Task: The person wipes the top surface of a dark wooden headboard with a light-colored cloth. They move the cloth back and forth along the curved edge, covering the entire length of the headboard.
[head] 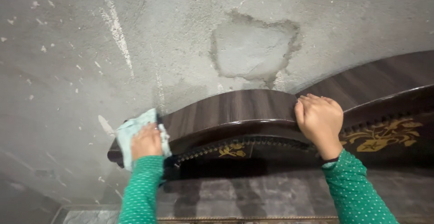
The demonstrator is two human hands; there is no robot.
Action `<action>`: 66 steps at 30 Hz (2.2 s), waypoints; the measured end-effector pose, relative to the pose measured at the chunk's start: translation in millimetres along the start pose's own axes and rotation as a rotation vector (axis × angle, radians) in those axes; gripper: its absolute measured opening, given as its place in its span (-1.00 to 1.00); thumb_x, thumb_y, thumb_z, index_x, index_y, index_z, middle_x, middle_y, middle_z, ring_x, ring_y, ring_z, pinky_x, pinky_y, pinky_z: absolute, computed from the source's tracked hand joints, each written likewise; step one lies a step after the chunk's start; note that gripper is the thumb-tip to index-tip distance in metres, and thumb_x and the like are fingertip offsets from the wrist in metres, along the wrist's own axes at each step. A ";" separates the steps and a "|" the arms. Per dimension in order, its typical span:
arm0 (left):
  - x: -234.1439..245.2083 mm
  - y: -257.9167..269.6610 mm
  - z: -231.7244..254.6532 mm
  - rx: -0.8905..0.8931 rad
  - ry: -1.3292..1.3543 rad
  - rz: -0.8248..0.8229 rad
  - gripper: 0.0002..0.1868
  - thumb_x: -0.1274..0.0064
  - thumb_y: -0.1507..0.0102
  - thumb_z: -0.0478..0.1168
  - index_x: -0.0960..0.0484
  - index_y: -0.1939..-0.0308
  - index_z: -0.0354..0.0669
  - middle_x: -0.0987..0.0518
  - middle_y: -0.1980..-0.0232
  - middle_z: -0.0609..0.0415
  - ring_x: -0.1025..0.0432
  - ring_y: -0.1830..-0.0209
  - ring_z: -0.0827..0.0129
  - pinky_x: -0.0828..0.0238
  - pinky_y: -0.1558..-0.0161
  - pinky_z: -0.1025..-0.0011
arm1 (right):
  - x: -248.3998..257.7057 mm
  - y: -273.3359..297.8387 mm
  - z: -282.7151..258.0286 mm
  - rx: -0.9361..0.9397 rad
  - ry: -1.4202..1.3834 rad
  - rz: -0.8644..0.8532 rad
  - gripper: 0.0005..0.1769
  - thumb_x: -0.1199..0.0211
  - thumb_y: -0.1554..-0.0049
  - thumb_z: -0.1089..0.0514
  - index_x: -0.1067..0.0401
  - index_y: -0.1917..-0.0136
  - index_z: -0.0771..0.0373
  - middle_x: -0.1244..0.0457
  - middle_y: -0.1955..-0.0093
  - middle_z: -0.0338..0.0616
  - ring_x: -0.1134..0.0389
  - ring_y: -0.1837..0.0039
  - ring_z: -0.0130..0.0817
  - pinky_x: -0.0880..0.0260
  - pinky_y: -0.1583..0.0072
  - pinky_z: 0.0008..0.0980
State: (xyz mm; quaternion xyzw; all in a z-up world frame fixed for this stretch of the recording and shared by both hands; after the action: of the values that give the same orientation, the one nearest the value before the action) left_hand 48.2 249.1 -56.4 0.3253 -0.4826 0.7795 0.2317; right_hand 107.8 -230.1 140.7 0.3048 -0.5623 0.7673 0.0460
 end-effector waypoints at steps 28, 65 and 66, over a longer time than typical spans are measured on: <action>195.5 -180.4 262.8 -0.598 -0.177 0.006 -0.29 0.22 -0.36 0.45 -0.65 0.42 -0.05 -0.62 0.52 -0.02 -0.52 0.53 0.18 -0.46 0.44 0.15 | -0.6 1.2 0.0 0.006 0.026 -0.020 -0.70 -0.13 -0.28 0.03 -0.63 0.07 0.17 -0.46 -0.01 -0.17 -0.48 -0.14 -0.31 -0.40 -0.26 -0.22; -49.2 -56.9 -17.7 0.072 -0.079 -0.483 -0.28 0.24 -0.29 -0.02 -0.10 -0.58 0.32 -0.06 -0.66 0.27 0.05 -0.65 0.30 0.26 -0.50 -0.31 | 0.9 1.1 -2.6 0.008 0.041 -0.004 -0.72 -0.14 -0.30 0.04 -0.63 0.05 0.14 -0.46 -0.02 -0.21 -0.47 -0.19 -0.35 -0.40 -0.26 -0.23; -50.8 -61.0 -5.1 0.124 -0.090 -0.535 -0.32 0.29 -0.34 0.09 -0.09 -0.57 0.29 -0.03 -0.67 0.24 0.10 -0.66 0.25 0.27 -0.49 -0.32 | 0.9 0.9 -2.9 0.009 0.032 -0.002 -0.72 -0.14 -0.29 0.04 -0.63 0.06 0.15 -0.46 -0.02 -0.21 -0.47 -0.19 -0.35 -0.40 -0.26 -0.23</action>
State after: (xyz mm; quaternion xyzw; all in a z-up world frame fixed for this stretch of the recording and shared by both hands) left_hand 122.5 277.3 -58.6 0.4890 -0.3406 0.7036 0.3871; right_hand 105.5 -228.1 139.9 0.2930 -0.5578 0.7746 0.0543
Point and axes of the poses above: each hand's wrist, its own y-axis away from the middle knuckle, its own x-axis out of the back of the hand, z = x × y, the point moved 7 cm from there along -y, towards the middle knuckle
